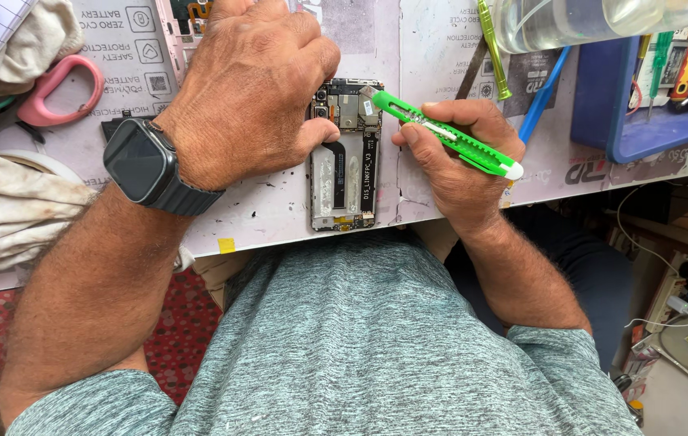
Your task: The person holds a disassembled smartphone and uses a green screwdriver and a green utility knife to adjust internal components and pry at the battery area. The device remains open throughout the clip.
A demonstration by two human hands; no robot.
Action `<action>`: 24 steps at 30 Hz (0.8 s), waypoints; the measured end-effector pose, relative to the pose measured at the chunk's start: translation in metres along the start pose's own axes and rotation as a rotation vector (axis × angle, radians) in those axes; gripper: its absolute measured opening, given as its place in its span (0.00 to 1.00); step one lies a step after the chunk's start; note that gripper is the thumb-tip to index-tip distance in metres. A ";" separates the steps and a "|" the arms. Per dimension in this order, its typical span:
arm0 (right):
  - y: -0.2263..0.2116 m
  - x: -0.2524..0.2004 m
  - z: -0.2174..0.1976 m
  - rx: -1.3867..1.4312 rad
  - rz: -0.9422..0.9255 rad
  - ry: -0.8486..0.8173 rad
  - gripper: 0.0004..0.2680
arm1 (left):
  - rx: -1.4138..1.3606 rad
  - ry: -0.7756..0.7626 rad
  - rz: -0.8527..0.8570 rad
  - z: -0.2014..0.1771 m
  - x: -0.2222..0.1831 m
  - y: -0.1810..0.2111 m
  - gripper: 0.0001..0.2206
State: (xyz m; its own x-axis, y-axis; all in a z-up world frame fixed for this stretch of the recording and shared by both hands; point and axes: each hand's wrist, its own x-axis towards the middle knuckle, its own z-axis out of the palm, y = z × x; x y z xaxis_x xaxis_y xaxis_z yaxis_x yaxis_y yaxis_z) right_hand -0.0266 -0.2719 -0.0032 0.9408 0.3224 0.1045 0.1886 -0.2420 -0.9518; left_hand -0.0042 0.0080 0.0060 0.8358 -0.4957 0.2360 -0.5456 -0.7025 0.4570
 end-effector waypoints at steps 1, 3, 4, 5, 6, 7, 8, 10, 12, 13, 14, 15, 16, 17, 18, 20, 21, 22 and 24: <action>0.000 0.000 0.000 -0.003 0.000 -0.002 0.06 | 0.001 0.001 0.001 0.000 0.000 0.000 0.23; 0.000 0.000 -0.001 -0.007 -0.001 -0.008 0.07 | 0.000 -0.003 0.001 0.000 0.000 0.000 0.23; 0.000 0.000 -0.001 -0.002 0.001 -0.007 0.07 | 0.000 -0.005 0.000 0.000 0.000 0.000 0.23; 0.000 0.000 0.000 0.002 0.002 -0.005 0.07 | 0.001 -0.006 -0.001 0.000 0.000 0.000 0.23; 0.000 0.000 0.000 0.007 0.004 -0.004 0.07 | 0.002 -0.008 -0.002 0.000 0.000 0.000 0.23; 0.000 0.000 -0.001 0.008 0.007 -0.003 0.07 | 0.003 -0.010 -0.003 -0.001 0.001 0.000 0.22; 0.000 0.000 -0.001 0.009 0.009 -0.002 0.07 | 0.002 -0.006 -0.002 -0.001 0.001 0.000 0.22; 0.000 0.000 0.000 0.013 0.006 -0.001 0.07 | -0.002 0.002 0.000 -0.001 0.000 0.000 0.22; 0.002 0.002 -0.001 0.015 -0.007 -0.002 0.06 | 0.003 -0.002 -0.004 0.000 0.000 0.000 0.22; 0.001 0.001 -0.001 -0.036 -0.018 -0.008 0.07 | 0.005 -0.004 -0.006 0.000 0.000 0.000 0.22; 0.000 0.001 -0.002 -0.086 -0.029 -0.013 0.08 | 0.005 0.000 -0.003 0.000 0.000 0.000 0.23; 0.000 0.001 -0.003 -0.136 -0.040 -0.019 0.08 | 0.004 0.004 0.000 0.000 0.000 0.000 0.23; 0.000 0.001 -0.003 -0.088 -0.049 -0.034 0.07 | 0.004 0.009 0.004 0.000 0.000 0.000 0.23; 0.002 0.002 -0.003 -0.040 -0.059 -0.048 0.07 | 0.004 0.005 0.001 0.000 0.000 0.000 0.23; 0.003 0.002 -0.004 0.008 -0.068 -0.063 0.07 | 0.004 0.001 -0.002 0.000 0.000 0.000 0.23; 0.003 -0.001 -0.007 0.111 -0.008 -0.050 0.09 | 0.001 0.003 -0.002 0.001 0.000 0.000 0.23; 0.004 -0.002 -0.008 0.163 0.021 -0.045 0.10 | -0.002 0.009 0.001 0.001 0.000 0.000 0.23; 0.006 -0.003 -0.008 0.203 0.025 -0.037 0.09 | -0.005 0.014 0.003 0.001 0.000 0.000 0.23; 0.009 -0.006 -0.008 0.252 0.034 -0.023 0.07 | -0.009 0.009 0.003 0.001 0.000 -0.001 0.23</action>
State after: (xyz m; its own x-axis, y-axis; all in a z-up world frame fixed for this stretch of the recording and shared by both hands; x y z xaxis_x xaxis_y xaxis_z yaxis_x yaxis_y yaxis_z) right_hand -0.0281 -0.2830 -0.0103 0.9384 0.3390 0.0674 0.0784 -0.0186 -0.9968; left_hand -0.0039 0.0081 0.0051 0.8350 -0.4928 0.2450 -0.5473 -0.6966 0.4640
